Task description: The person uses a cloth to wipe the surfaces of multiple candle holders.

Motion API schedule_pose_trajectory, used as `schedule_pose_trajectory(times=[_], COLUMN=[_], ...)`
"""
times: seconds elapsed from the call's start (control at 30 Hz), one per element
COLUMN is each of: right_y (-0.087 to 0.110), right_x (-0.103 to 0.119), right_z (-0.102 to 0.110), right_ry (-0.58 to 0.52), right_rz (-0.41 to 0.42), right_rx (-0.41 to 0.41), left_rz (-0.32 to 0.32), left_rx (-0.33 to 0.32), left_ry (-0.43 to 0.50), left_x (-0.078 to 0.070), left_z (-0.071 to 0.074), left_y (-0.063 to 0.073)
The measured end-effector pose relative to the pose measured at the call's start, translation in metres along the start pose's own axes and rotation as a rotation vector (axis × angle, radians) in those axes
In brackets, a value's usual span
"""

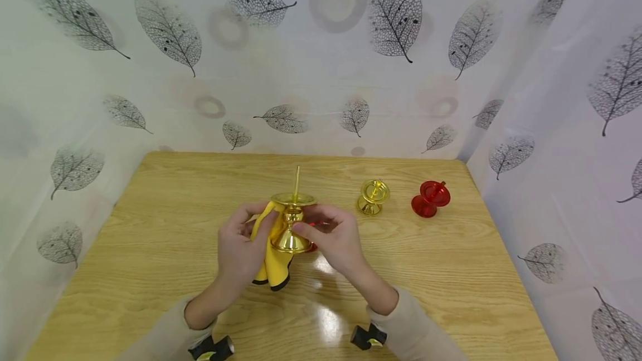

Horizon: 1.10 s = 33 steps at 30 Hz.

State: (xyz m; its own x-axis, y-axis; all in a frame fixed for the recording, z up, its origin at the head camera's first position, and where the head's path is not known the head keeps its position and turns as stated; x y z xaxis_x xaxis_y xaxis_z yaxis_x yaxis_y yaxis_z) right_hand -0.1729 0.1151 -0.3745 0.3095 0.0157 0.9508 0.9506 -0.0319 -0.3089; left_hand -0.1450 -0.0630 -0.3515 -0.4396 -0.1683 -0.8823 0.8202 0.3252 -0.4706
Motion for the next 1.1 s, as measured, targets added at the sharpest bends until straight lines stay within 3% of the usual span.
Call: schedule_pose_trajectory(times=[0.2,0.4,0.6,0.87,1.1], right_y=[0.002,0.004,0.004,0.004,0.000], right_x=[0.003,-0.001,-0.007,-0.002,0.002], right_z=[0.009,0.007,0.007,0.001,0.004], right_ry=[0.096,0.101,0.064,-0.090,-0.081], right_rz=[0.012,-0.093,-0.129,-0.086,-0.037], right_rx=[-0.094,-0.104,-0.114,-0.019,0.004], left_rz=[-0.107,-0.194,-0.127,-0.003,-0.033], left_rx=[-0.023,-0.020,-0.008,0.051,0.064], left_ry=[-0.016,-0.011,-0.006,0.013,-0.098], left_x=[-0.010,-0.021,-0.014,-0.005,-0.009], left_z=[0.003,0.000,-0.002,-0.005,-0.006], left_y=[0.001,0.005,0.006,0.003,0.000])
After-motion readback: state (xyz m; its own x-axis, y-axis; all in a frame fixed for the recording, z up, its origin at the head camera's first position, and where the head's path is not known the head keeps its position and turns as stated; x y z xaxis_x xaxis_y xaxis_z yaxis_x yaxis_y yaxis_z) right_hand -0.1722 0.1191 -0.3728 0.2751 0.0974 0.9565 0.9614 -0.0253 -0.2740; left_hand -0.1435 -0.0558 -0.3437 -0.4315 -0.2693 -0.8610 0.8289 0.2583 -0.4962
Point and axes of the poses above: each hand's wrist, its own y-axis away from the middle knuckle, its own z-axis out of the back of the hand, x = y × z, the point moved 10 cm from there along -y, towards the middle knuckle, and after that the axes turned 12 degrees about -x, right-handed, at the moved point
